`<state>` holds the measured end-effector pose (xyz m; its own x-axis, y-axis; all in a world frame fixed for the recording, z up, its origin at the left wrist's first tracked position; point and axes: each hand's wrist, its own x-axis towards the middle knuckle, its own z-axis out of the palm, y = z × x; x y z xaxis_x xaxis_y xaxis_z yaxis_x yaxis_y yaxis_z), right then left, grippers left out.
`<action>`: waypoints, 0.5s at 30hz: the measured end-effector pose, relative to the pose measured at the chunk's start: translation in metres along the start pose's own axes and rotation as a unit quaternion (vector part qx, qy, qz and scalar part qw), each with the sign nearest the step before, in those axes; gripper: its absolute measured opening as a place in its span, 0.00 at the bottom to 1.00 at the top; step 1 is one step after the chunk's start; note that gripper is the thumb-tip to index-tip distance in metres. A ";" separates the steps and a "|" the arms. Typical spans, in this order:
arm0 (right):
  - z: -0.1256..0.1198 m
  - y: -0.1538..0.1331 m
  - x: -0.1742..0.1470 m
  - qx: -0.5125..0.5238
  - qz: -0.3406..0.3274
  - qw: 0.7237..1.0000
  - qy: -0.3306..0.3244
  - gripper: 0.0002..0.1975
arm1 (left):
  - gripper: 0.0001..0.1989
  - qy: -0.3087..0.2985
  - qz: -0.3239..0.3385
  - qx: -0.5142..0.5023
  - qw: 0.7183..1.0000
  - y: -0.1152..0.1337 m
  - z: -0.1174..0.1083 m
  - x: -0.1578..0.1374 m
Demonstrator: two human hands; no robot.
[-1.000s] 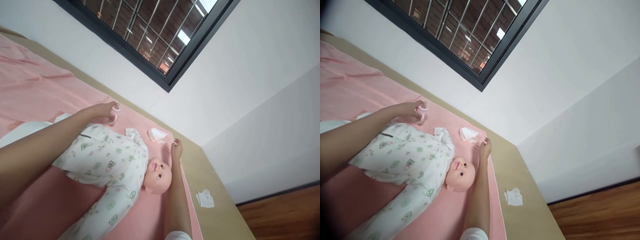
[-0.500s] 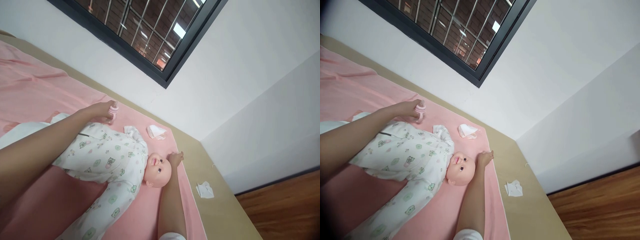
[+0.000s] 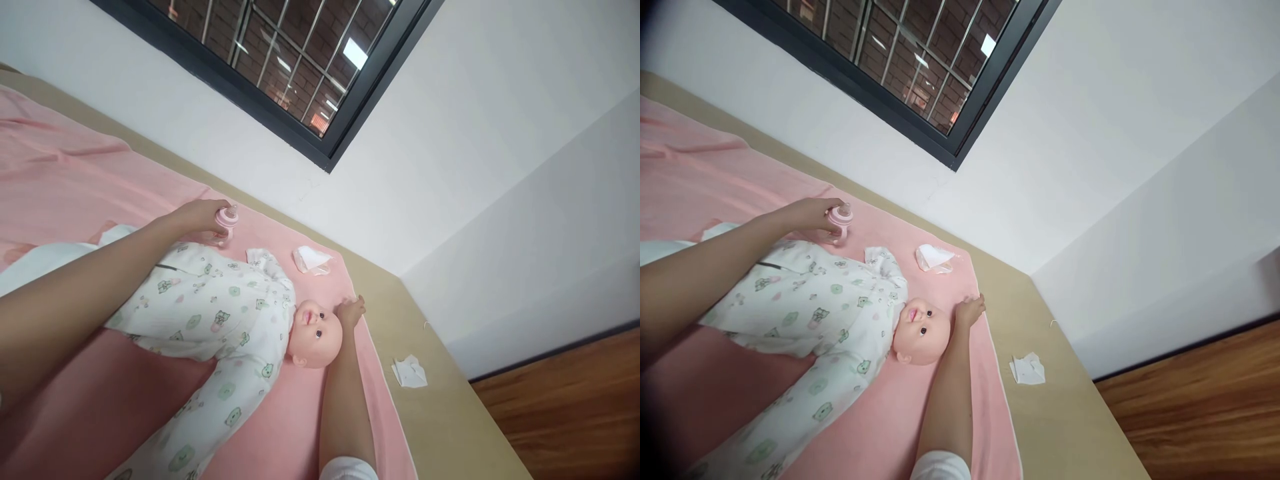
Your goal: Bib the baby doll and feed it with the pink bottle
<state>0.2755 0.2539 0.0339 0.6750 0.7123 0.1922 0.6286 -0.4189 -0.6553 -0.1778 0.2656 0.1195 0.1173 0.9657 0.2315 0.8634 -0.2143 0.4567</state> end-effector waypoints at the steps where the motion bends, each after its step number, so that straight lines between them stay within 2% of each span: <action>1: 0.000 0.000 0.000 0.003 0.001 1.000 0.000 0.33 | 0.23 0.003 0.000 0.005 1.000 0.000 0.000 0.000; 7: -0.001 0.001 -0.001 0.030 0.013 0.999 0.012 0.37 | 0.25 0.020 0.005 0.014 1.000 0.004 -0.007 0.001; 11: -0.004 0.001 0.002 0.067 0.025 0.997 0.034 0.42 | 0.28 0.035 -0.003 -0.008 0.999 0.016 -0.017 0.004; 15: -0.011 -0.002 0.017 0.134 0.006 0.990 0.045 0.37 | 0.33 0.060 0.023 -0.054 0.996 0.041 -0.026 -0.006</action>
<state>0.2895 0.2605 0.0466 0.7204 0.6507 0.2399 0.5039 -0.2535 -0.8257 -0.1557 0.2468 0.1595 0.0905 0.9316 0.3519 0.7994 -0.2787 0.5323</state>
